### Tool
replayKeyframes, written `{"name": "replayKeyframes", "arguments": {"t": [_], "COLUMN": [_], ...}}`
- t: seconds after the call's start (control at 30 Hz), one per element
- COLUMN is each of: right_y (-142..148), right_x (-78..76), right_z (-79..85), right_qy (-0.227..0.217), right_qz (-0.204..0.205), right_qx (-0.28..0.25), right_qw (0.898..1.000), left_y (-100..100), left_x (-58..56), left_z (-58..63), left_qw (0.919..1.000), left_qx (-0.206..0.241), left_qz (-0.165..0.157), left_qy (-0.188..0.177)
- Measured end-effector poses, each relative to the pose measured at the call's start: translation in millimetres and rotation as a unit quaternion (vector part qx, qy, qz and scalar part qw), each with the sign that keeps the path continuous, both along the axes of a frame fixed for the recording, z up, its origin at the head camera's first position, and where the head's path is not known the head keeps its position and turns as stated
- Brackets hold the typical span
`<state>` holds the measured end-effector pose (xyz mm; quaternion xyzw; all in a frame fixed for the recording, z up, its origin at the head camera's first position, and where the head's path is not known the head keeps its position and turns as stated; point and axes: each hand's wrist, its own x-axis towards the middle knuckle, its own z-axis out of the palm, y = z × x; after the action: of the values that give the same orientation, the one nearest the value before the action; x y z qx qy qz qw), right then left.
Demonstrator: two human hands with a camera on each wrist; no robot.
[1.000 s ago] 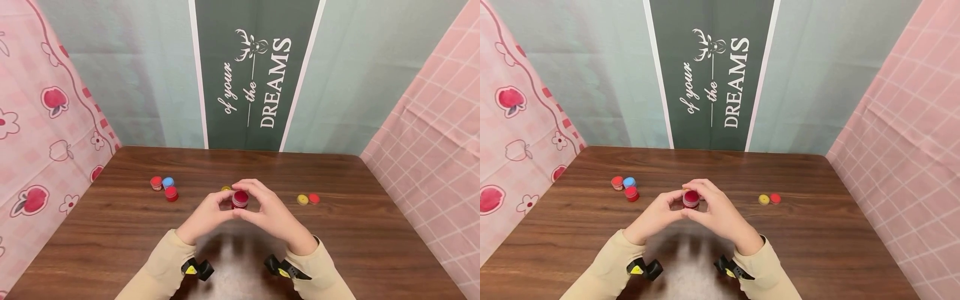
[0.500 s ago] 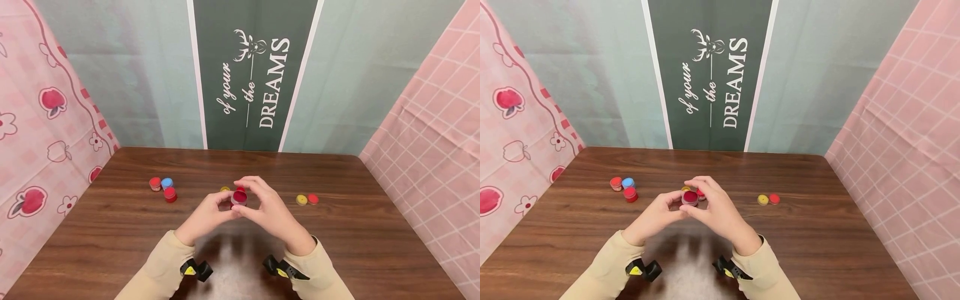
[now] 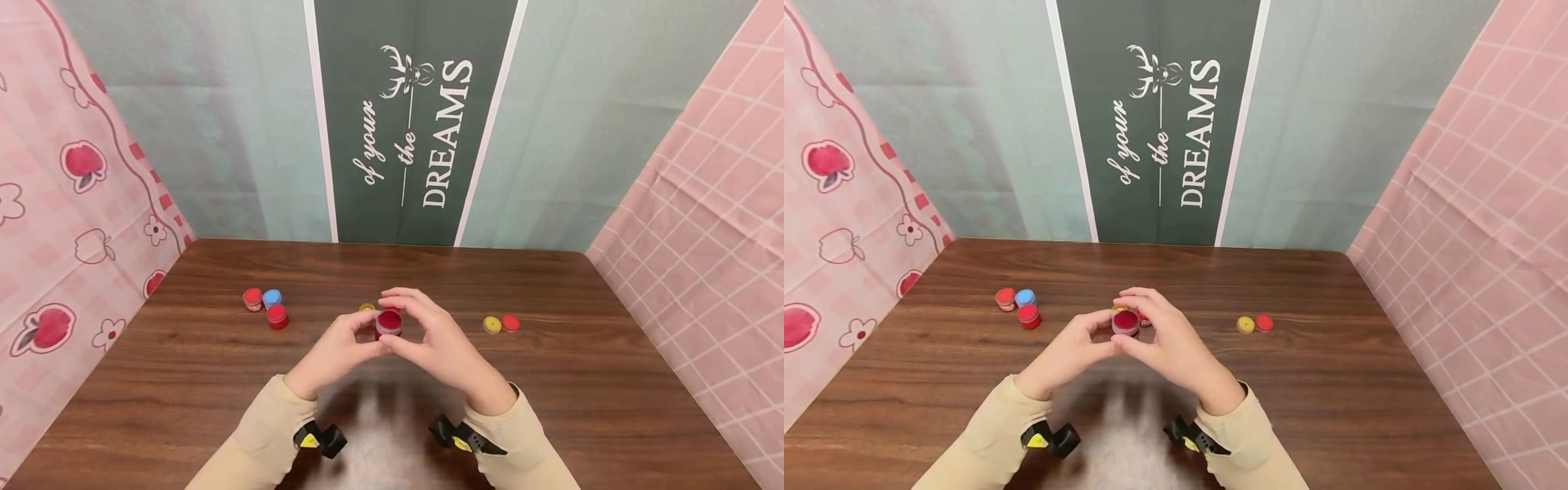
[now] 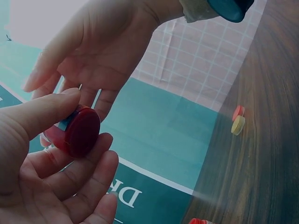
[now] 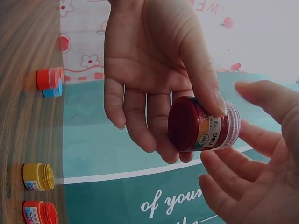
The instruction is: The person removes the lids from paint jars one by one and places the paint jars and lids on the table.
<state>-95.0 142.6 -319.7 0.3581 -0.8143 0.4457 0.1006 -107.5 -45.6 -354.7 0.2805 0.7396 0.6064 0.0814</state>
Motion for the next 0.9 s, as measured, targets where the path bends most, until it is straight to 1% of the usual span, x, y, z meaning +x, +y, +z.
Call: {"name": "replayKeyframes", "arguments": {"t": [0.1,0.17,0.27,0.37,0.4,0.6,0.9], "right_y": [-0.1,0.0,0.6,0.9,0.8,-0.2,-0.8], "right_x": [0.2,-0.2,-0.7,-0.4,-0.2,0.6,-0.3], "right_z": [-0.6,-1.5,-3.3,-3.3,-3.2,-1.1,-1.5], "right_qy": [-0.001,0.002,0.013,0.013,0.009,-0.017,-0.019], "right_qz": [-0.015,-0.015,0.007,0.031,0.032,0.001,0.000], "right_qx": [0.003,0.005,0.009,0.012,0.013,0.005,0.003], "right_qw": [1.000,1.000,1.000,0.999,0.999,1.000,1.000], "left_y": [0.1,0.6,0.7,0.2,-0.1,0.1,-0.8], "left_x": [0.4,0.6,0.9,1.3,1.5,1.2,0.8], "left_z": [0.2,-0.3,-0.8,-0.8,-0.5,0.8,1.6], "left_qw": [1.0000,1.0000,1.0000,0.9999,0.9999,0.9999,1.0000], "left_qx": [0.000,0.001,0.003,0.008,0.008,0.010,0.007], "left_qz": [0.000,-0.004,-0.009,-0.011,-0.010,-0.006,-0.005], "left_qy": [-0.001,0.000,0.001,0.001,0.001,-0.002,-0.003]}}
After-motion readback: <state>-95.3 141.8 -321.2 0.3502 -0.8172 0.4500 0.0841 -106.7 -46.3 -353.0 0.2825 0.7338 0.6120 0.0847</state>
